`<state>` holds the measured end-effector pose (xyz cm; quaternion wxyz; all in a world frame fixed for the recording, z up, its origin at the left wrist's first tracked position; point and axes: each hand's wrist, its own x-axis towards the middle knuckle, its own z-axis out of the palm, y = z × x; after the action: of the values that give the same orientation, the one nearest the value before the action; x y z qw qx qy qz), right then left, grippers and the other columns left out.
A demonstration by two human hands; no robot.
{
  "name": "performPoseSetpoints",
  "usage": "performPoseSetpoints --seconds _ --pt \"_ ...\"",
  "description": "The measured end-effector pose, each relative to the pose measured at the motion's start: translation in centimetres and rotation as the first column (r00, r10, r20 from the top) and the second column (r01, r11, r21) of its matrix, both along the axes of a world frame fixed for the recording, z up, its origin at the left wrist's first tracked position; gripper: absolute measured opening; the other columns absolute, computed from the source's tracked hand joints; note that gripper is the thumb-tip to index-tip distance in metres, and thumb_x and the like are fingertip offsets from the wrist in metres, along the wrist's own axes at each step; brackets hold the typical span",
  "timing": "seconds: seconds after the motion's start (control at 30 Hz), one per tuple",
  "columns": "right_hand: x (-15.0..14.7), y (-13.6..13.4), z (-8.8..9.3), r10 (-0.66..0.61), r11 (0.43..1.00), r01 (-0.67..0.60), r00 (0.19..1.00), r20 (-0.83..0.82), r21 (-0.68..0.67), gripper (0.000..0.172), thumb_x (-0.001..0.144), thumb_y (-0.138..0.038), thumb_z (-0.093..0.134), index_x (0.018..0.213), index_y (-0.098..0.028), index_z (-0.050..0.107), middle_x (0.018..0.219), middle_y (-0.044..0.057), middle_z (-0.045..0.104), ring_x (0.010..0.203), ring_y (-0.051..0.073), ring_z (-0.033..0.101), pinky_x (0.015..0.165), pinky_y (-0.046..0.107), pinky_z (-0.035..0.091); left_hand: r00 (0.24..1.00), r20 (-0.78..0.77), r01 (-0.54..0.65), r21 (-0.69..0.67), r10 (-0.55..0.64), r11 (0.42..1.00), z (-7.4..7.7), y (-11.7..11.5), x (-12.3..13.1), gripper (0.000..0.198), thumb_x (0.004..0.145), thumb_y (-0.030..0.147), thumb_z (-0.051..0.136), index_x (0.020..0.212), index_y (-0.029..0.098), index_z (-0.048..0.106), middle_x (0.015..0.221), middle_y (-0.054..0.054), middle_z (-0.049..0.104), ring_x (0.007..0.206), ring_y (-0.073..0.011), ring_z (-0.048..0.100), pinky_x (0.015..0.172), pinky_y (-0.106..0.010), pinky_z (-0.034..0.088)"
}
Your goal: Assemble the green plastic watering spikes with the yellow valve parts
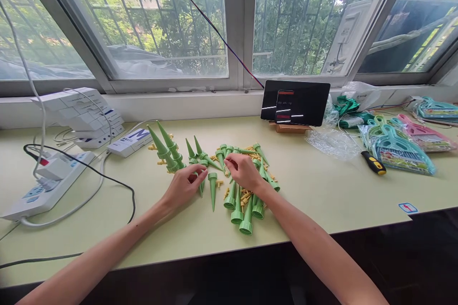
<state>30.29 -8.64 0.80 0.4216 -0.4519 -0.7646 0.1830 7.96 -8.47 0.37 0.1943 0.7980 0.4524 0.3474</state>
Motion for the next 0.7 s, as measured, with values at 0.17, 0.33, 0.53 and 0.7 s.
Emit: performPoseSetpoints --seconds 0.17,0.33,0.53,0.7 --pt "0.07 -0.02 -0.01 -0.016 1.0 0.016 1.0 0.021 -0.001 0.023 0.097 -0.029 0.044 0.08 -0.02 0.057 0.063 -0.001 0.051 0.057 0.014 0.045 0.057 0.024 0.036 0.999 -0.037 0.015 0.015 -0.014 1.0 -0.23 0.08 -0.05 0.028 0.093 0.041 0.052 0.098 0.018 0.067 0.078 -0.002 0.062 0.049 -0.009 0.044 0.052 -0.024 0.041" --pt "0.1 0.05 -0.02 0.001 1.0 -0.001 0.999 0.034 0.007 0.023 0.097 -0.028 0.042 0.084 -0.019 0.059 0.068 0.001 0.054 0.059 0.014 0.046 0.058 0.024 0.036 0.991 -0.12 0.06 0.034 -0.056 0.998 -0.4 0.08 -0.05 0.032 0.092 0.04 0.054 0.113 0.021 0.068 0.085 -0.003 0.06 0.05 -0.0091 0.043 0.055 -0.026 0.043" --pt "0.05 0.06 -0.02 0.014 1.0 -0.014 0.999 0.039 -0.013 0.022 0.097 -0.026 0.043 0.087 -0.018 0.06 0.073 0.002 0.058 0.061 0.014 0.047 0.058 0.024 0.036 0.985 -0.148 0.087 0.011 -0.084 0.996 -0.73 0.13 -0.1 0.027 0.091 0.038 0.056 0.108 0.02 0.068 0.091 -0.004 0.06 0.053 -0.0102 0.046 0.058 -0.028 0.044" --pt "-0.02 0.01 0.03 0.012 1.0 -0.012 0.999 0.033 -0.008 0.02 0.096 -0.024 0.044 0.086 -0.018 0.06 0.072 0.001 0.058 0.061 0.013 0.046 0.059 0.024 0.036 0.989 -0.126 0.074 0.009 -0.073 0.997 -0.61 0.12 -0.07 0.022 0.093 0.034 0.054 0.099 0.019 0.068 0.09 -0.004 0.061 0.053 -0.0103 0.046 0.057 -0.028 0.043"
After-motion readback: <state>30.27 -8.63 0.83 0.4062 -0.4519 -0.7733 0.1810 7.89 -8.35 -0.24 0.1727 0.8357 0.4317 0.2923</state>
